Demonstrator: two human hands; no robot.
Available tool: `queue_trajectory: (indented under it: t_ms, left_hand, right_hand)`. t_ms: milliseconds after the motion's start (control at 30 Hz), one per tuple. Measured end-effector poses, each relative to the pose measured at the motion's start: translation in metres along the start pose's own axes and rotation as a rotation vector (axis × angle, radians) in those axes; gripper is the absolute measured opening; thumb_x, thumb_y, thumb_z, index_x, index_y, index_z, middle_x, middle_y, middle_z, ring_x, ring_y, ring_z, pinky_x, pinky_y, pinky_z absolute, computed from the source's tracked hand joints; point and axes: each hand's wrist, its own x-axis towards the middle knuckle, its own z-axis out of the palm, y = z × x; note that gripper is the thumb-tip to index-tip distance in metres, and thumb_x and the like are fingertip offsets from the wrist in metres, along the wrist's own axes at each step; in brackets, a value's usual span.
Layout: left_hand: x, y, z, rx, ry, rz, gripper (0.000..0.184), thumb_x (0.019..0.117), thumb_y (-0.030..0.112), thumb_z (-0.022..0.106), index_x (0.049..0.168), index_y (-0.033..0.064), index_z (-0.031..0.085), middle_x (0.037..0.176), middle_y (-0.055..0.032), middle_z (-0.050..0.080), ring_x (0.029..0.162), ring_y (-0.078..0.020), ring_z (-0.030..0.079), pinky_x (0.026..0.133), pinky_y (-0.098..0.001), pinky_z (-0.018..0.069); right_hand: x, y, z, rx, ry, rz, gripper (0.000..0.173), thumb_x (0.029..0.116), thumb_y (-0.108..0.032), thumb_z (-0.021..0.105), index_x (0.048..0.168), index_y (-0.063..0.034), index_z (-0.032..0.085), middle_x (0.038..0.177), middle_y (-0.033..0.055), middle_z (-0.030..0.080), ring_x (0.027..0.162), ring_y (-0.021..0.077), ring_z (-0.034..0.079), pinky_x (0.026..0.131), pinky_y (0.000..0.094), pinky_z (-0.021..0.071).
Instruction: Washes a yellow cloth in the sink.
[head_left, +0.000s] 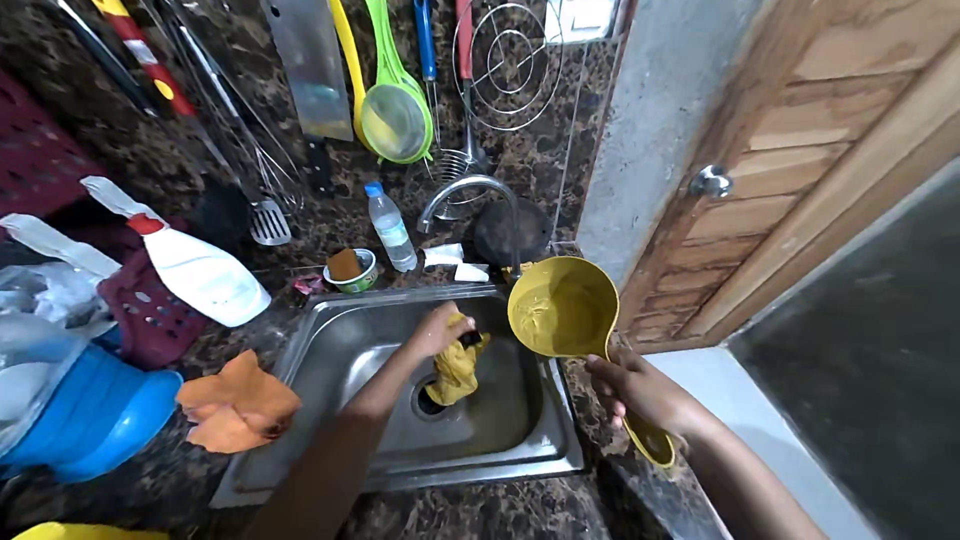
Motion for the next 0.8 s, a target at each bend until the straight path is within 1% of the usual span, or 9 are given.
queue_trajectory:
  t_ms: [33, 100, 133, 267, 367, 467, 600, 700, 800]
  left_hand:
    - [-0.001, 0.003, 0.005, -0.007, -0.058, -0.035, 0.034, 0.0989, 0.021, 0.069, 0.110, -0.0105, 0.062, 0.106, -0.0275, 0.065, 0.100, -0.0371, 0.065, 0.092, -0.0559, 0.0513]
    - [-0.008, 0.019, 0.013, -0.128, -0.107, -0.058, 0.022, 0.0966, 0.010, 0.070, 0.102, -0.0066, 0.057, 0.096, -0.0195, 0.058, 0.083, -0.0261, 0.057, 0.075, -0.0435, 0.0488]
    - [-0.008, 0.021, 0.020, -0.154, -0.104, -0.041, 0.020, 0.0963, 0.007, 0.070, 0.102, -0.0065, 0.057, 0.096, -0.0193, 0.058, 0.083, -0.0255, 0.057, 0.075, -0.0428, 0.0490]
    - [0.004, 0.022, 0.052, 0.146, -0.182, 0.024, 0.028, 0.0962, 0.013, 0.070, 0.114, -0.0076, 0.066, 0.114, -0.0276, 0.067, 0.112, -0.0415, 0.065, 0.100, -0.0588, 0.0490]
    - [0.003, 0.031, 0.068, 0.306, -0.244, 0.004, 0.026, 0.0967, 0.018, 0.069, 0.111, -0.0034, 0.071, 0.117, -0.0237, 0.069, 0.116, -0.0386, 0.064, 0.103, -0.0572, 0.0476]
    - [0.001, 0.040, 0.070, 0.452, -0.279, 0.054, 0.030, 0.0979, 0.016, 0.066, 0.118, -0.0057, 0.069, 0.125, -0.0254, 0.066, 0.125, -0.0403, 0.059, 0.110, -0.0545, 0.0425]
    - [0.001, 0.052, 0.058, 0.503, -0.270, 0.027, 0.027, 0.0995, 0.016, 0.063, 0.119, -0.0019, 0.068, 0.123, -0.0236, 0.066, 0.119, -0.0394, 0.063, 0.102, -0.0569, 0.0494]
    - [0.000, 0.058, 0.043, 0.430, -0.255, 0.010, 0.025, 0.1007, 0.015, 0.062, 0.117, -0.0029, 0.068, 0.119, -0.0244, 0.067, 0.115, -0.0403, 0.064, 0.099, -0.0591, 0.0496]
    - [-0.006, 0.057, 0.038, 0.261, -0.192, -0.006, 0.025, 0.0986, 0.013, 0.066, 0.116, -0.0052, 0.068, 0.118, -0.0265, 0.066, 0.114, -0.0421, 0.063, 0.100, -0.0591, 0.0490]
  right_hand:
    - [0.000, -0.002, 0.001, -0.015, 0.003, 0.001, 0.023, 0.1132, -0.021, 0.034, 0.102, -0.0064, 0.048, 0.063, -0.0038, 0.043, 0.045, 0.0041, 0.047, 0.047, 0.0192, 0.0505]
    - [0.000, -0.007, 0.004, -0.059, 0.007, -0.010, 0.022, 0.1130, -0.021, 0.035, 0.103, -0.0057, 0.048, 0.063, -0.0034, 0.044, 0.045, 0.0044, 0.047, 0.048, 0.0195, 0.0507]
    - [0.000, -0.009, 0.007, -0.092, 0.009, -0.018, 0.022, 0.1129, -0.020, 0.036, 0.103, -0.0055, 0.048, 0.064, -0.0029, 0.044, 0.045, 0.0047, 0.047, 0.048, 0.0196, 0.0509]
    - [0.001, -0.015, 0.017, -0.289, 0.062, -0.064, 0.023, 0.1124, -0.022, 0.039, 0.114, -0.0022, 0.050, 0.068, 0.0020, 0.048, 0.049, 0.0089, 0.052, 0.051, 0.0233, 0.0519]
    - [0.005, -0.016, 0.023, -0.418, 0.106, -0.118, 0.026, 0.1118, -0.024, 0.042, 0.120, -0.0001, 0.051, 0.071, 0.0059, 0.052, 0.052, 0.0128, 0.056, 0.053, 0.0276, 0.0532]
    - [0.008, -0.019, 0.028, -0.557, 0.157, -0.151, 0.029, 0.1108, -0.026, 0.045, 0.120, 0.0008, 0.052, 0.076, 0.0114, 0.057, 0.056, 0.0192, 0.060, 0.058, 0.0356, 0.0552]
    - [0.010, -0.027, 0.035, -0.644, 0.212, -0.191, 0.028, 0.1094, -0.026, 0.049, 0.118, -0.0001, 0.053, 0.081, 0.0131, 0.061, 0.061, 0.0222, 0.064, 0.063, 0.0407, 0.0580]
    - [0.014, -0.027, 0.035, -0.473, 0.182, -0.214, 0.025, 0.1104, -0.023, 0.047, 0.120, -0.0002, 0.052, 0.073, 0.0095, 0.058, 0.055, 0.0170, 0.061, 0.057, 0.0340, 0.0568]
    - [0.018, -0.021, 0.030, -0.046, 0.082, -0.161, 0.023, 0.1129, -0.019, 0.036, 0.110, -0.0013, 0.051, 0.064, 0.0006, 0.049, 0.047, 0.0073, 0.052, 0.049, 0.0224, 0.0534]
